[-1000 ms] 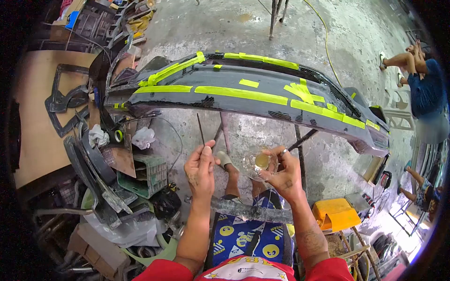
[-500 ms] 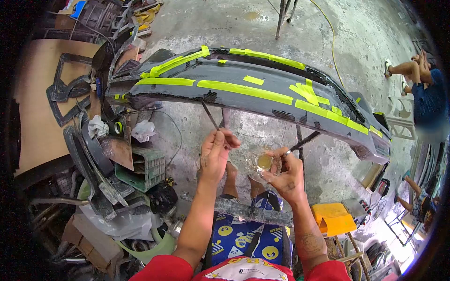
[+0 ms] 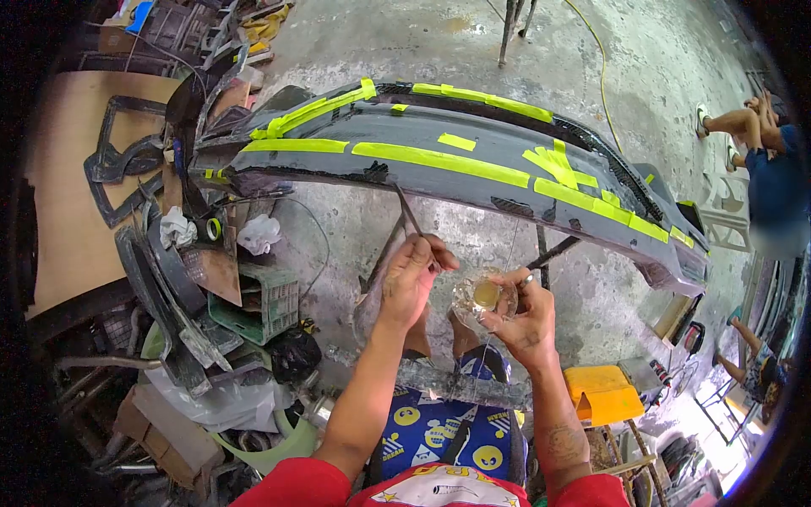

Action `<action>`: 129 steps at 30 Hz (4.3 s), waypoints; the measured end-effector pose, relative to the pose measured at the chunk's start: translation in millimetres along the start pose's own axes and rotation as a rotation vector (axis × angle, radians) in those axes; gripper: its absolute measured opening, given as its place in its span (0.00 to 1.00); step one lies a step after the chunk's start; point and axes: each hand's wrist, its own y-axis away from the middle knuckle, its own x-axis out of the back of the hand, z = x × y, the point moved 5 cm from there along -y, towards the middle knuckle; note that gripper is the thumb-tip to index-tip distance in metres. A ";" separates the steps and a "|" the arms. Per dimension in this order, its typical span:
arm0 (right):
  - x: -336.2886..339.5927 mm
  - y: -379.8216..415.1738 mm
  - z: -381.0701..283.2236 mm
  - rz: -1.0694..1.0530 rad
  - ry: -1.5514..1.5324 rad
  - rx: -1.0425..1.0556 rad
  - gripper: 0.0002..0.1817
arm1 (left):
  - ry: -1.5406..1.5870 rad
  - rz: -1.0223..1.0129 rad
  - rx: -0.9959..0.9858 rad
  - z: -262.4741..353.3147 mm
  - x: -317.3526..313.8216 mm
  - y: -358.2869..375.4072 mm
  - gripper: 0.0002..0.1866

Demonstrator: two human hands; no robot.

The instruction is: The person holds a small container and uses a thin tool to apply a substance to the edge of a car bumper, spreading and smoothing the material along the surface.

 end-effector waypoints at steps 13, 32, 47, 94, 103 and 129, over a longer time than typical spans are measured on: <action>0.7 -1.2 7.5 0.006 0.040 -0.019 0.23 | -0.090 0.062 -0.089 29.9 7.0 6.4 0.17; -28.8 -26.4 -40.5 -0.021 0.282 0.231 0.22 | -1.161 0.056 -0.286 160.1 -12.9 73.1 0.12; -54.6 -3.8 -57.4 0.115 0.579 0.456 0.18 | -1.617 -0.342 -0.741 183.9 -59.0 55.9 0.10; -53.0 13.0 -27.2 0.142 0.427 0.487 0.20 | -1.714 -0.381 -0.784 197.6 -48.9 99.0 0.14; -59.1 14.3 -37.7 0.166 0.470 0.518 0.22 | -1.587 -0.190 -0.864 195.6 -42.8 101.7 0.14; -63.0 -5.6 -51.1 0.203 0.520 0.524 0.26 | -1.480 0.078 -0.803 234.2 -3.7 127.4 0.12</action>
